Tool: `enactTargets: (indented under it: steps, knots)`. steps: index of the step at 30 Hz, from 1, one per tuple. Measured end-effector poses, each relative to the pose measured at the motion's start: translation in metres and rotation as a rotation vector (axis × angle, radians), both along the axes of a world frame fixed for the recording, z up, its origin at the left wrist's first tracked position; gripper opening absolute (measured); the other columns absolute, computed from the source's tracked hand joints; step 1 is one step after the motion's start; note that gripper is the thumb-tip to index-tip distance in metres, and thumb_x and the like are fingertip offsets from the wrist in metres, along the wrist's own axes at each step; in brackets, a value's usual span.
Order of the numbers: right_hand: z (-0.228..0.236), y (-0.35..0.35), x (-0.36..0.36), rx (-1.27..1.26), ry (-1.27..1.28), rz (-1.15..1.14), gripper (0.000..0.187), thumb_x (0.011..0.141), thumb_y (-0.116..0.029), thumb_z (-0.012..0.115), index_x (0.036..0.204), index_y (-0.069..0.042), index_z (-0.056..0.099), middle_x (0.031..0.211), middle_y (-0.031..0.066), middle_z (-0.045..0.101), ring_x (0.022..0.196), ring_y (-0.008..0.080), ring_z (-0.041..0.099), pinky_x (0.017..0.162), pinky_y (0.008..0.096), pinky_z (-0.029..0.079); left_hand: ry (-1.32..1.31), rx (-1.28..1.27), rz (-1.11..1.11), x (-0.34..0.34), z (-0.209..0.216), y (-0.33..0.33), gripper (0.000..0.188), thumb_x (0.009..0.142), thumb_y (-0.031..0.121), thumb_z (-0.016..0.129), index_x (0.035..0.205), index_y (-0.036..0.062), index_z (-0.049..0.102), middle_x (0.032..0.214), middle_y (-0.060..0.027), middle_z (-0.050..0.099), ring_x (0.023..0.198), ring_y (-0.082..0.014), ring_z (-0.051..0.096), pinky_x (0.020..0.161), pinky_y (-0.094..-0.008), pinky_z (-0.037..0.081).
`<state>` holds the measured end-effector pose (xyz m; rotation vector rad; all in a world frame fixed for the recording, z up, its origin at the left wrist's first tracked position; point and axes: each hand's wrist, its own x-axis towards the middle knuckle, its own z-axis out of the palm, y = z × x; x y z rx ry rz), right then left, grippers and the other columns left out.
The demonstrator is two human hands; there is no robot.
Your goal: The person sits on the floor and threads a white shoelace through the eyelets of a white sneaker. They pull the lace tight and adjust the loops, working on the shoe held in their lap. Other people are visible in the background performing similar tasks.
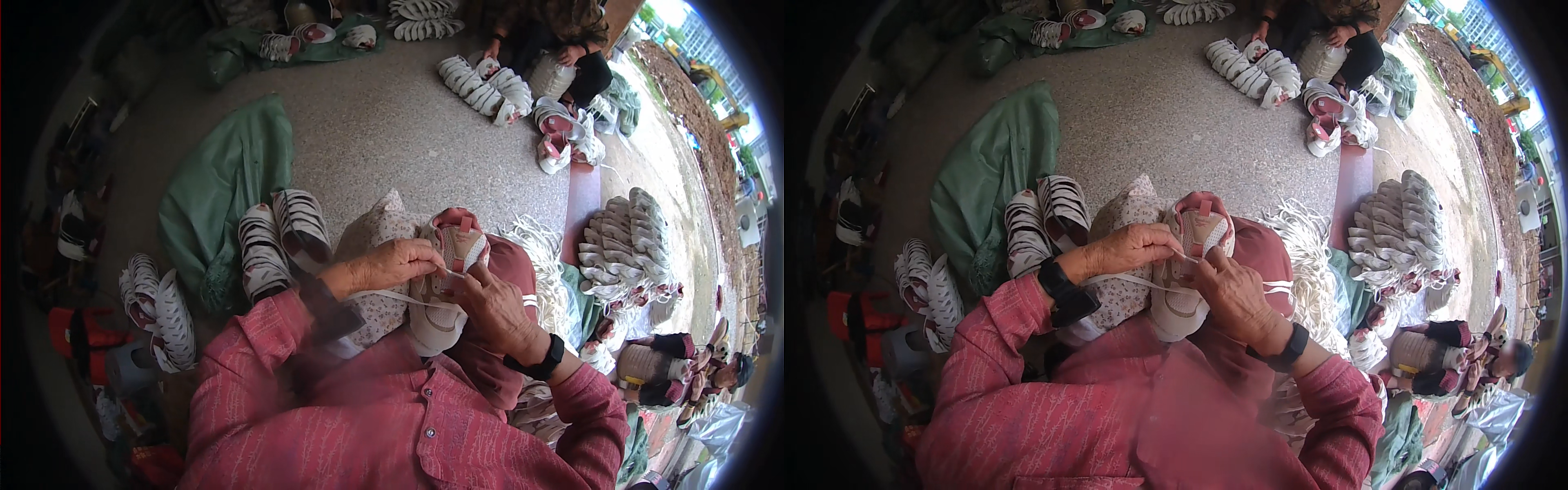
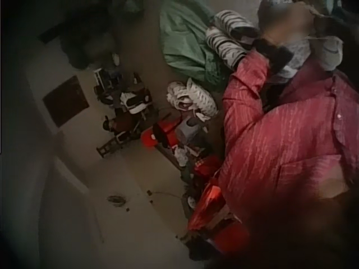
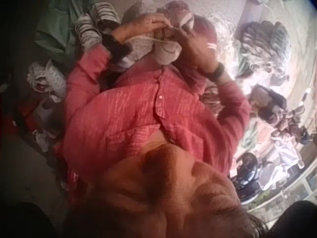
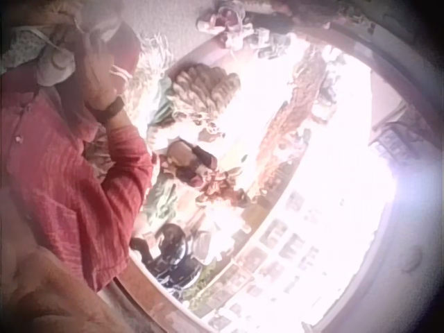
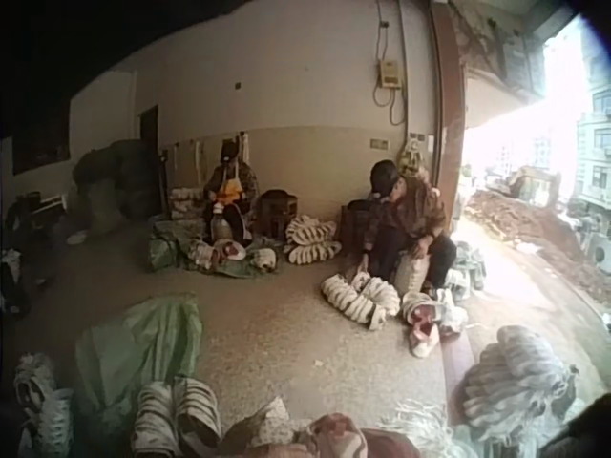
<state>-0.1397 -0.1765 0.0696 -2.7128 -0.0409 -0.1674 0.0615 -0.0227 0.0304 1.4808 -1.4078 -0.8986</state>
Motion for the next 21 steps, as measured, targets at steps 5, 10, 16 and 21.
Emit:
enactTargets:
  steps: [5,10,16,21]
  knots:
    - [-0.024,-0.01,0.003,0.021,-0.018,0.133,0.025,0.085,-0.009,0.06,0.109,-0.005,0.059,0.118,0.0136,0.054,0.084,0.0321,0.068,0.063,0.0426,0.056,-0.169,-0.054,0.063,-0.021,0.015,0.006,0.017,0.086,0.009,0.072,0.102,0.0033,0.068,0.093,-0.006,0.062,0.087,-0.0203,0.063,0.078,-0.0312,0.05]
    - [-0.04,-0.028,-0.004,0.107,-0.042,0.138,0.037,0.083,-0.008,0.063,0.118,-0.002,0.051,0.122,0.0148,0.055,0.083,0.0319,0.069,0.062,0.0422,0.056,-0.456,-0.114,0.143,-0.05,0.021,0.002,0.017,0.079,0.01,0.073,0.094,0.0052,0.065,0.093,-0.0115,0.06,0.088,-0.0323,0.063,0.072,-0.0414,0.052]
    - [-0.029,-0.025,-0.008,0.203,-0.047,0.128,0.044,0.085,-0.016,0.062,0.122,0.005,0.05,0.109,0.0219,0.06,0.077,0.0362,0.068,0.064,0.0445,0.056,-0.691,-0.209,0.121,-0.061,0.023,-0.005,0.017,0.08,0.009,0.076,0.084,0.0046,0.06,0.084,-0.0109,0.058,0.074,-0.0347,0.062,0.062,-0.0433,0.049]
    - [-0.011,-0.019,-0.012,0.061,-0.078,0.162,0.037,0.085,-0.018,0.063,0.113,0.004,0.055,0.101,0.0176,0.06,0.083,0.032,0.07,0.063,0.0426,0.056,-0.673,-0.267,0.138,-0.063,0.024,-0.001,0.014,0.081,0.005,0.072,0.085,0.0046,0.059,0.082,-0.0128,0.056,0.073,-0.0354,0.061,0.062,-0.0444,0.048]
